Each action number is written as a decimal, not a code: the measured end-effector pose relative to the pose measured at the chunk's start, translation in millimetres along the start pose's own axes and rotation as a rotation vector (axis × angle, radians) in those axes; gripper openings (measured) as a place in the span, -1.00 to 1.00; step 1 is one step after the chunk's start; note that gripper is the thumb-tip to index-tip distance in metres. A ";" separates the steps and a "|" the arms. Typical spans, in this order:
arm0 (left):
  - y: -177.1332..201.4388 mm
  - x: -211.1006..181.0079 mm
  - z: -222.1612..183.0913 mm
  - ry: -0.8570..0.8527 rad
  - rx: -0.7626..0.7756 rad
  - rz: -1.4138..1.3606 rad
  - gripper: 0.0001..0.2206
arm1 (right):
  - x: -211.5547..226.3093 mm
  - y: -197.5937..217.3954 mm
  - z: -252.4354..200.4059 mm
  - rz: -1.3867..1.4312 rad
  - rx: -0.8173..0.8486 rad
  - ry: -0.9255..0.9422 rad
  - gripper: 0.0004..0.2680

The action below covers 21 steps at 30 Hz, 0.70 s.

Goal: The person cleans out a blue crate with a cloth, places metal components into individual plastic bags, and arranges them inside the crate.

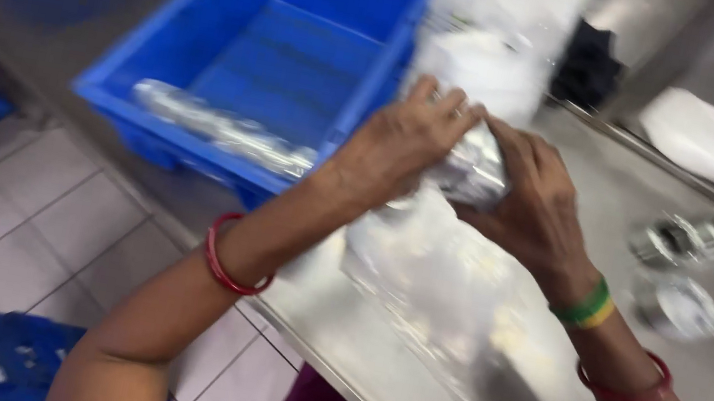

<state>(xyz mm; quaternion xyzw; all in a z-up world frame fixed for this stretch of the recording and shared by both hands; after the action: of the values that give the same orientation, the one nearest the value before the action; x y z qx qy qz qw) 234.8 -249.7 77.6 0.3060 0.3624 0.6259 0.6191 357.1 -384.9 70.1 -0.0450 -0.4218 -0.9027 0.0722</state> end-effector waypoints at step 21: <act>-49.1 257.3 -98.5 0.325 0.667 -0.458 -0.31 | 27.6 -209.9 162.9 -0.057 0.808 0.034 -0.51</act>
<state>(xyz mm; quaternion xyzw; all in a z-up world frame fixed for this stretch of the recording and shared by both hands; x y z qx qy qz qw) 168.2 -2.0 -34.4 0.2985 0.6960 0.3610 0.5442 297.9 -129.3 19.8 0.0137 -0.7424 -0.6665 0.0662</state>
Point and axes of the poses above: each hand's wrist, its own z-axis towards the middle knuckle, its own y-axis out of the back of the hand, x = y × z, the point moved 3 cm from there along z, towards the middle knuckle, and after that the axes turned 2 degrees about -z, right-handed, at the moved point
